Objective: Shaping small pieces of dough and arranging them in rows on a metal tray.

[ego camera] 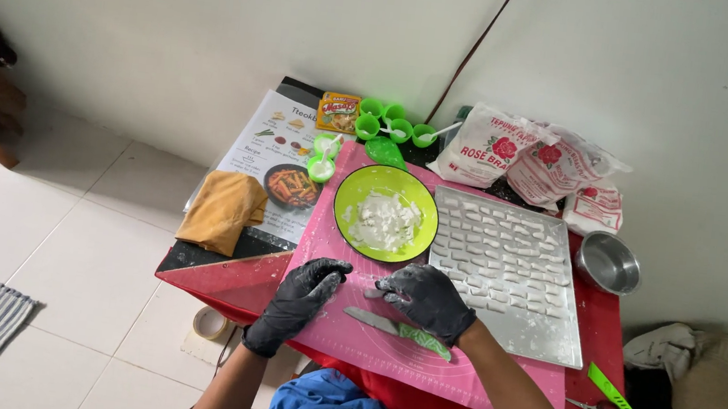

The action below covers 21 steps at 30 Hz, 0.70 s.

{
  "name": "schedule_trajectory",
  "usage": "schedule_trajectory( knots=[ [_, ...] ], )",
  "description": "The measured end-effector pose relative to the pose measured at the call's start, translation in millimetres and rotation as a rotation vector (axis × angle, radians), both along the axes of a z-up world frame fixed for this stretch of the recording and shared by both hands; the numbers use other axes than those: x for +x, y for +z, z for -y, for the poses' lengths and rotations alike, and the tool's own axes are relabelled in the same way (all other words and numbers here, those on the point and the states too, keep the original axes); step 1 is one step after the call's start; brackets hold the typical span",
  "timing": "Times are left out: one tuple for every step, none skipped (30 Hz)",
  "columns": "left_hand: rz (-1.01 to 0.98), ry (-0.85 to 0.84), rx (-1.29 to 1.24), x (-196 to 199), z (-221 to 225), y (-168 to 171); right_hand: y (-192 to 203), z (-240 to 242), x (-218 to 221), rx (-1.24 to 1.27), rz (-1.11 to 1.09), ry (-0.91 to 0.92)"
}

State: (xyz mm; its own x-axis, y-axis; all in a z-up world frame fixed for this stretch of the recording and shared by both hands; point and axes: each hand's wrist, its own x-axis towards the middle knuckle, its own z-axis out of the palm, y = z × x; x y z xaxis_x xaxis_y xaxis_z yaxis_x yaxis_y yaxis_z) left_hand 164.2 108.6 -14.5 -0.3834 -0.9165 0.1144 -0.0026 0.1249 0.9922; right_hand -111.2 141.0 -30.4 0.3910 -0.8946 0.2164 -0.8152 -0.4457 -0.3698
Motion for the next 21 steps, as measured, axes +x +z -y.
schedule_trajectory(
  knots=[
    [0.017, 0.001, 0.014, 0.5, -0.8, 3.8, -9.0, 0.0, -7.5, 0.000, -0.062, 0.004],
    [0.033, 0.002, 0.029, 0.8, -1.6, 7.7, -17.9, 0.0, -15.3, 0.001, -0.125, 0.008],
    [0.033, 0.001, 0.028, 0.6, -1.0, 7.7, -25.3, -0.3, -17.1, 0.001, -0.124, 0.006],
    [0.037, -0.001, 0.030, 0.3, -0.3, 7.6, -32.8, -0.5, -19.1, -0.054, -0.155, 0.021],
    [0.041, -0.002, 0.033, 0.3, -0.1, 7.1, -41.0, -1.3, -20.8, -0.107, -0.185, 0.036],
    [0.043, -0.004, 0.034, -0.4, 0.0, 5.8, -42.5, -2.6, -20.2, -0.106, -0.184, 0.034],
    [0.031, 0.005, 0.042, -1.3, 0.0, 4.5, -43.7, -3.8, -19.8, -0.116, -0.183, 0.047],
    [0.018, 0.014, 0.051, -2.0, 0.0, 3.3, -44.9, -4.9, -19.4, -0.126, -0.183, 0.059],
    [0.019, 0.012, 0.052, -2.4, -0.9, 3.9, -41.4, -7.0, -21.6, -0.125, -0.183, 0.058],
    [-0.002, 0.017, 0.064, -2.7, -1.9, 4.6, -37.9, -9.1, -23.7, -0.116, -0.161, 0.053],
    [-0.022, 0.022, 0.073, -3.0, -2.1, 5.8, -33.9, -10.2, -25.9, -0.110, -0.139, 0.048],
    [-0.022, 0.021, 0.071, -3.2, -1.8, 5.0, -33.6, -17.1, -31.5, -0.111, -0.139, 0.048],
    [-0.006, 0.021, 0.070, -3.0, -1.5, 4.1, -33.4, -24.2, -36.8, -0.182, -0.149, 0.019],
    [0.009, 0.021, 0.068, -2.8, -0.9, 3.0, -33.4, -30.9, -42.1, -0.252, -0.159, -0.009],
    [0.009, 0.020, 0.071, -3.0, -0.4, 2.5, -44.8, -40.1, -46.1, -0.249, -0.159, -0.009],
    [0.025, 0.017, 0.063, -3.2, 0.2, 1.8, -56.3, -49.1, -50.1, -0.283, -0.186, -0.011],
    [0.040, 0.013, 0.057, -3.4, 0.5, 0.7, -68.0, -59.0, -54.1, -0.315, -0.213, -0.013],
    [0.039, 0.011, 0.061, -3.4, 0.4, -1.7, -55.1, -71.3, -45.1, -0.312, -0.213, -0.014],
    [0.109, -0.013, -0.052, -3.4, 0.6, -3.7, -41.8, -82.9, -35.9, -0.382, -0.370, -0.012],
    [0.178, -0.036, -0.166, -3.2, 0.6, -5.6, -28.3, -94.7, -26.6, -0.451, -0.526, -0.010],
    [0.177, -0.036, -0.165, -3.8, 0.0, -4.0, -19.3, -95.2, -18.4, -0.451, -0.528, -0.009]
  ],
)
